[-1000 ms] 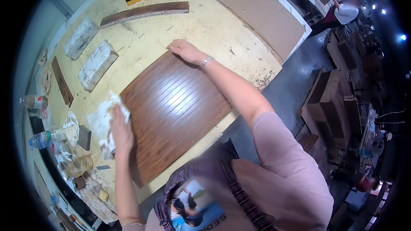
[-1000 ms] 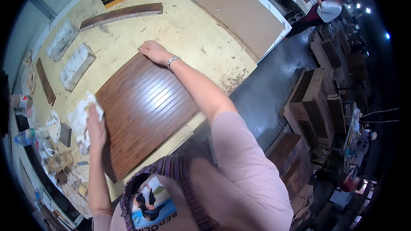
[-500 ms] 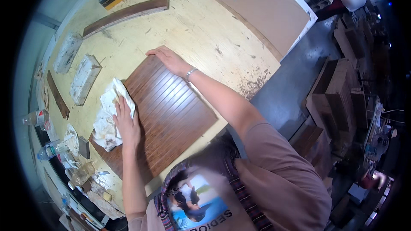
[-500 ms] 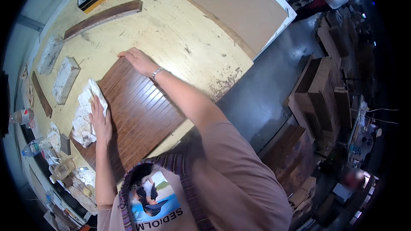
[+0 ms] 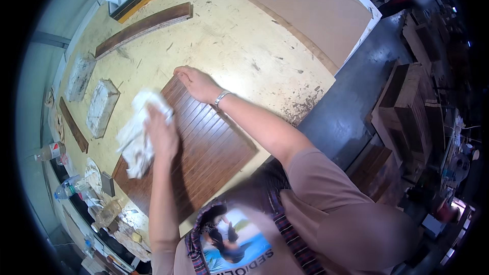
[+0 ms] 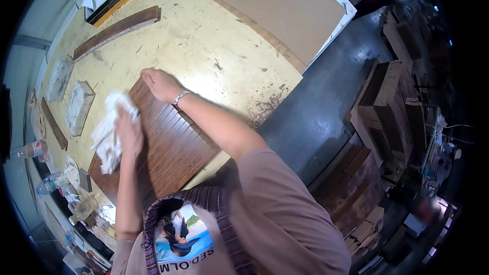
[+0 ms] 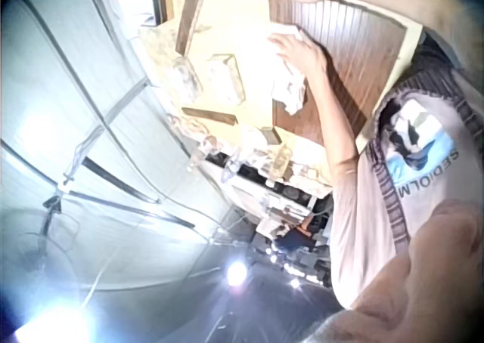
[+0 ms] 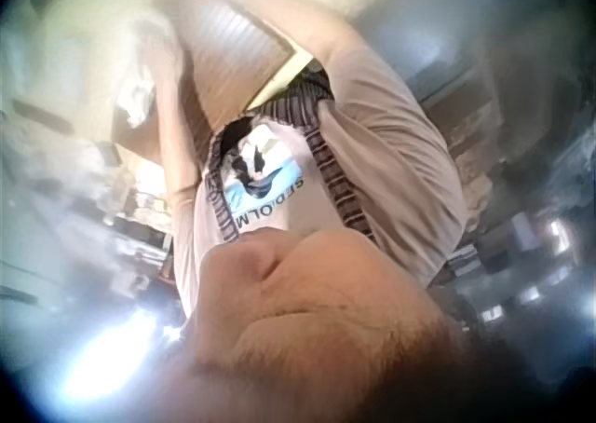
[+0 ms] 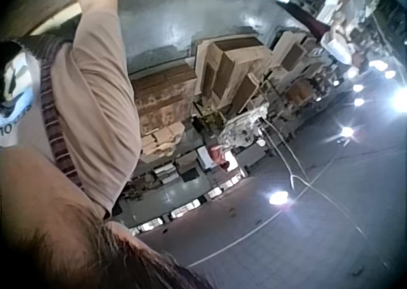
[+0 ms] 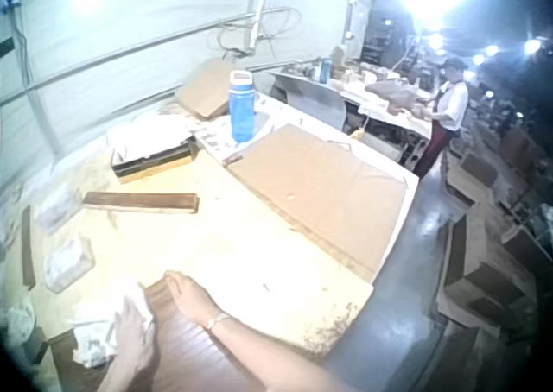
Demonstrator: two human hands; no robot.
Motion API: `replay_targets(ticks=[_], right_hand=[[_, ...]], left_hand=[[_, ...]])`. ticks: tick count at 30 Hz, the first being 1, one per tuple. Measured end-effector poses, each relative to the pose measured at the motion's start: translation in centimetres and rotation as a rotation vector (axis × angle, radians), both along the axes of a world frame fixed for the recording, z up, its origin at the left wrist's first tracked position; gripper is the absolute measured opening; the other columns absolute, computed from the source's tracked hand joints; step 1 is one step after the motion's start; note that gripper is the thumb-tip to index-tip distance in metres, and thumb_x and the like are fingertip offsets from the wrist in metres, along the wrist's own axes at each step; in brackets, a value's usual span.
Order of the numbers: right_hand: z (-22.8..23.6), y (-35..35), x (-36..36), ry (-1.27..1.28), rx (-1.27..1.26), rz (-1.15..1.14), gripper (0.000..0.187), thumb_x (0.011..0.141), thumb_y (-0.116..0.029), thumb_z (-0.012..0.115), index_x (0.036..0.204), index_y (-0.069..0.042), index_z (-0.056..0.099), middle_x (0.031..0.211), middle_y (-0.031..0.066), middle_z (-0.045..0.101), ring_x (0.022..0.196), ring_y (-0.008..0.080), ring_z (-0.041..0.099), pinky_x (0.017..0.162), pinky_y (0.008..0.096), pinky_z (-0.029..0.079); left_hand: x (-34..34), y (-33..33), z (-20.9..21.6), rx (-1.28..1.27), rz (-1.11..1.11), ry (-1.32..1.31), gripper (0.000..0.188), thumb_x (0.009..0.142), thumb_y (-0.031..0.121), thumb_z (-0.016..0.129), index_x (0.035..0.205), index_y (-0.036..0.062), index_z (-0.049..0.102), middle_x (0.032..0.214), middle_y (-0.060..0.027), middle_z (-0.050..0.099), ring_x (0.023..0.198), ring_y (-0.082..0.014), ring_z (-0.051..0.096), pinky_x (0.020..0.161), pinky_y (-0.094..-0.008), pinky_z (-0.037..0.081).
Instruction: The person wipes wooden components with a cloth and a sponge, applying a liquid from a bottle and handling the pieces to clean different surfaces.
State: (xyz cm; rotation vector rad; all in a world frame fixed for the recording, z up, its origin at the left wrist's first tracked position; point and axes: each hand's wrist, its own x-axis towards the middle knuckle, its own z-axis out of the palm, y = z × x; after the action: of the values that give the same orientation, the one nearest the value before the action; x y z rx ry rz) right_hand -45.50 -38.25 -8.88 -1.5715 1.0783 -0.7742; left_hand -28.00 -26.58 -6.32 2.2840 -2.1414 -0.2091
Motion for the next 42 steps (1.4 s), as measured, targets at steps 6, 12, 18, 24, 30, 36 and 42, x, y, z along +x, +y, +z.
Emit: replay_targets(ticks=[6, 12, 18, 24, 30, 36, 42], right_hand=[[-0.1, -0.5, -1.1, 0.065, -0.009, -0.023, 0.038, 0.102, -0.026, 0.039, 0.127, -0.003, 0.056, 0.126, 0.0169, 0.06, 0.117, 0.0308, 0.057, 0.1, 0.036, 0.044], [0.8, 0.0, -0.5, 0.001, -0.011, -0.015, 0.037, 0.102, -0.027, 0.04, 0.127, -0.004, 0.056, 0.126, 0.0162, 0.061, 0.117, 0.0304, 0.057, 0.101, 0.0367, 0.043], [-0.9, -0.2, 0.0, -0.015, -0.05, -0.043, 0.036, 0.101, -0.025, 0.041, 0.124, -0.003, 0.057, 0.12, 0.0172, 0.063, 0.112, 0.0307, 0.059, 0.099, 0.0349, 0.044], [-0.8, -0.5, -0.7, -0.032, -0.038, -0.039, 0.036, 0.101, -0.026, 0.042, 0.126, -0.004, 0.057, 0.123, 0.0166, 0.062, 0.114, 0.0301, 0.058, 0.1, 0.0345, 0.043], [0.0, 0.2, 0.2, -0.008, -0.014, -0.019, 0.037, 0.101, -0.028, 0.041, 0.125, -0.004, 0.058, 0.125, 0.0161, 0.061, 0.117, 0.0297, 0.057, 0.101, 0.0348, 0.042], [-0.4, -0.1, -3.0, -0.111, 0.036, 0.018, 0.055, 0.099, -0.034, 0.048, 0.144, -0.004, 0.038, 0.142, 0.0163, 0.048, 0.131, 0.0286, 0.046, 0.108, 0.0363, 0.037], [2.0, 8.8, -13.0, 0.07, -0.077, 0.301, 0.117, 0.071, -0.056, 0.075, 0.153, -0.002, 0.012, 0.157, 0.0211, 0.02, 0.147, 0.031, 0.019, 0.12, 0.0422, 0.019]], left_hand=[[-1.5, -0.1, 1.4, -0.022, -0.185, 0.113, 0.057, 0.097, 0.022, 0.049, 0.147, 0.0009, 0.032, 0.156, -0.0154, 0.028, 0.145, -0.0327, 0.023, 0.117, -0.049, 0.018], [11.0, 13.2, 1.0, -0.141, 0.208, 0.112, 0.063, 0.092, 0.015, 0.051, 0.147, -0.0045, 0.028, 0.151, -0.0246, 0.034, 0.14, -0.0389, 0.031, 0.117, -0.0448, 0.021], [-7.3, 6.8, 2.1, -0.02, -0.357, 0.194, 0.064, 0.085, 0.011, 0.058, 0.144, -0.0027, 0.035, 0.15, -0.0241, 0.033, 0.143, -0.039, 0.025, 0.116, -0.0538, 0.018], [-1.0, 12.2, 2.4, 0.024, -0.234, 0.184, 0.066, 0.085, 0.003, 0.056, 0.147, 0.0066, 0.036, 0.151, -0.0155, 0.038, 0.142, -0.0362, 0.031, 0.117, -0.049, 0.021], [-1.5, 16.0, -0.2, -0.043, -0.195, 0.128, 0.062, 0.089, 0.019, 0.056, 0.145, 0.0015, 0.036, 0.155, -0.0182, 0.03, 0.144, -0.036, 0.024, 0.118, -0.0537, 0.016], [-4.2, 14.6, 3.6, 0.189, -0.366, 0.18, 0.075, 0.08, 0.006, 0.06, 0.15, 0.0171, 0.034, 0.156, -0.006, 0.032, 0.145, -0.0306, 0.027, 0.118, -0.0522, 0.016], [3.4, 20.7, 3.2, 0.088, -0.128, 0.176, 0.068, 0.085, 0.009, 0.054, 0.149, 0.0062, 0.032, 0.157, -0.0113, 0.028, 0.146, -0.0356, 0.02, 0.118, -0.0539, 0.006]])
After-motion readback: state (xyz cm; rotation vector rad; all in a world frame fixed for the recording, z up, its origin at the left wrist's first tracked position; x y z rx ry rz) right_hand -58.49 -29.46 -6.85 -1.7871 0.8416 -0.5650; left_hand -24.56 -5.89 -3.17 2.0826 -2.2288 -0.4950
